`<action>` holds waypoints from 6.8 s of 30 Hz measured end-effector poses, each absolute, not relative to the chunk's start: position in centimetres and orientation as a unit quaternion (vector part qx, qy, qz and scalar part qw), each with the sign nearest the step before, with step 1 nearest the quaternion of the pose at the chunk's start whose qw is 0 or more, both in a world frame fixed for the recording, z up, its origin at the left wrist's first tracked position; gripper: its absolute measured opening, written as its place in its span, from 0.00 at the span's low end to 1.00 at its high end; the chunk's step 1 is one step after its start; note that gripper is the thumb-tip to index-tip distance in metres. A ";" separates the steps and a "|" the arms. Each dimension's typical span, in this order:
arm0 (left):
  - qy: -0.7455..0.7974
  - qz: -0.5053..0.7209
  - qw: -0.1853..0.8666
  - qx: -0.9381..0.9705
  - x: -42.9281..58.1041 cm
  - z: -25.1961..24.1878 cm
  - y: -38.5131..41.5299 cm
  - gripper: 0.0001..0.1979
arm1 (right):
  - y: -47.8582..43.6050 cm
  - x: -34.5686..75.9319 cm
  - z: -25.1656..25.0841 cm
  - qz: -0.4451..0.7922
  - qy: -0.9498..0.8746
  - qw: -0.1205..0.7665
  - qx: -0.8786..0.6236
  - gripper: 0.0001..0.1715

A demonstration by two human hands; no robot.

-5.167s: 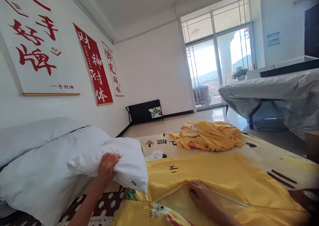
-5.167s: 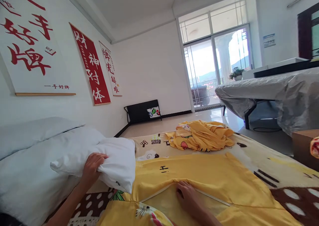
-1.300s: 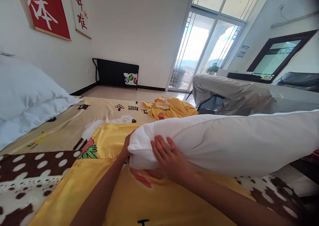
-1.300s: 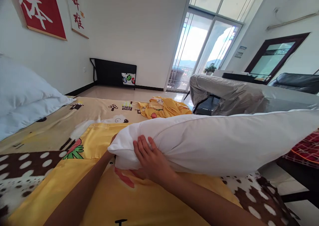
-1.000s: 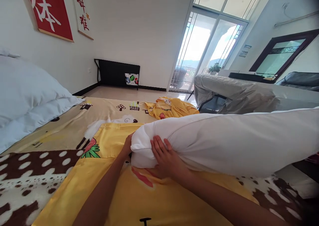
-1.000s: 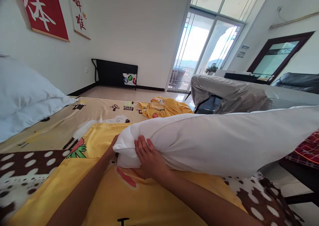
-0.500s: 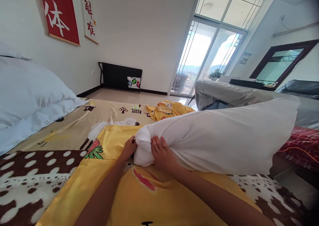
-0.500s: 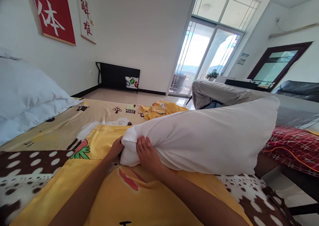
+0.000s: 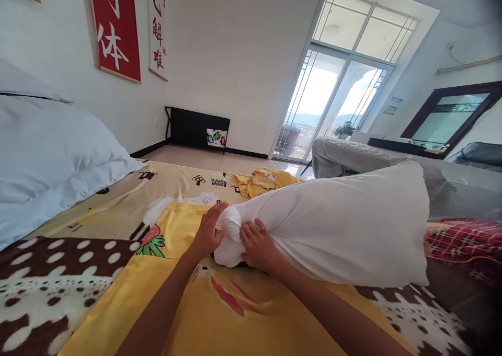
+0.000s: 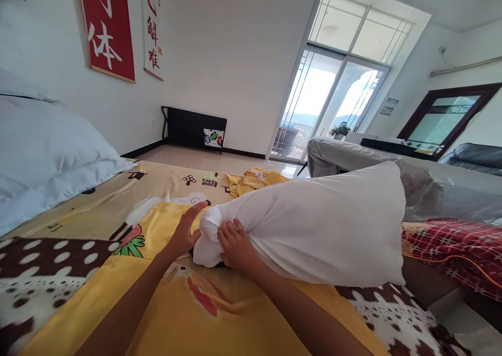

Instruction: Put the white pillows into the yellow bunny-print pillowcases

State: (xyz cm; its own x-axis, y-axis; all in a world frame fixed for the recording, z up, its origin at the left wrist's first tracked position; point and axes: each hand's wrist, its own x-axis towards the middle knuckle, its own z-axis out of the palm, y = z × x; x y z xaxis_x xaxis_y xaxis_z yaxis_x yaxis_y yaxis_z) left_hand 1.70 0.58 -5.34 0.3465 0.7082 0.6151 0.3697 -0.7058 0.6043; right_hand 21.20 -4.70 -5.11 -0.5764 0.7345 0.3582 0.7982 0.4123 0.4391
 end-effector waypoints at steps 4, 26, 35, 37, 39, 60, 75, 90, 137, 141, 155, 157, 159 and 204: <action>0.327 0.337 0.145 0.871 2.3 -3.6 -1.0 0.29 | -4.4 21.4 -4.9 -0.274 -0.843 0.057 -0.459 0.25; 0.403 0.223 -0.024 0.887 4.7 -7.4 -0.5 0.20 | -2.7 22.4 -2.3 -0.240 -0.872 0.011 -0.426 0.30; 0.392 0.248 0.048 0.885 3.6 -6.4 0.2 0.24 | -4.0 23.2 -3.9 -0.260 -0.868 0.044 -0.421 0.51; 0.387 0.253 0.062 0.884 3.4 -6.3 0.3 0.25 | -3.7 23.0 -4.0 -0.260 -0.865 0.039 -0.427 0.48; 0.383 0.257 0.073 0.884 3.2 -6.3 0.5 0.25 | -3.4 22.7 -4.1 -0.255 -0.863 0.040 -0.435 0.43; 0.340 0.275 0.152 0.886 2.1 -6.6 1.4 0.21 | -3.3 20.1 -5.3 -0.314 -0.826 0.021 -0.467 0.47; 0.337 0.174 0.170 0.909 1.3 -7.0 1.6 0.41 | -1.8 18.9 -4.6 -0.315 -0.801 0.032 -0.508 0.32; 0.344 0.251 0.096 0.900 2.4 -6.6 1.2 0.30 | -2.0 20.8 -1.6 -0.248 -0.858 0.002 -0.449 0.36; 0.327 0.296 -0.083 0.893 4.3 -5.6 -1.3 0.14 | -0.1 21.9 -1.3 -0.230 -0.842 0.014 -0.488 0.40; 0.345 0.361 -0.074 0.863 4.1 -5.6 -1.3 0.13 | 0.8 21.5 -1.6 -0.235 -0.829 0.023 -0.507 0.31; 0.437 0.424 0.042 0.792 3.5 -8.0 0.5 0.11 | 4.0 21.2 -0.8 -0.198 -0.825 0.011 -0.529 0.18; 0.396 0.389 0.025 0.832 3.7 -8.0 0.3 0.17 | 4.5 21.5 -0.7 -0.183 -0.829 0.014 -0.527 0.15; 0.376 0.334 -0.003 0.864 3.8 -8.3 0.3 0.18 | 5.0 21.8 -0.8 -0.167 -0.831 0.019 -0.530 0.13; 0.353 0.324 -0.099 0.872 4.4 -10.8 1.4 0.11 | 6.2 23.0 -1.6 -0.097 -0.817 0.097 -0.560 0.07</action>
State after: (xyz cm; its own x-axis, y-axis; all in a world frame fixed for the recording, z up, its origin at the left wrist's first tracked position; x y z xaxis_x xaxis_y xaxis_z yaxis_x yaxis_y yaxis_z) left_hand 4.43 1.41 -10.80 0.5399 0.5517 0.6357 0.6803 -0.7307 0.0564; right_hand 23.03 6.17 -1.57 -0.3546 0.8963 0.2663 0.9337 0.3547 0.0494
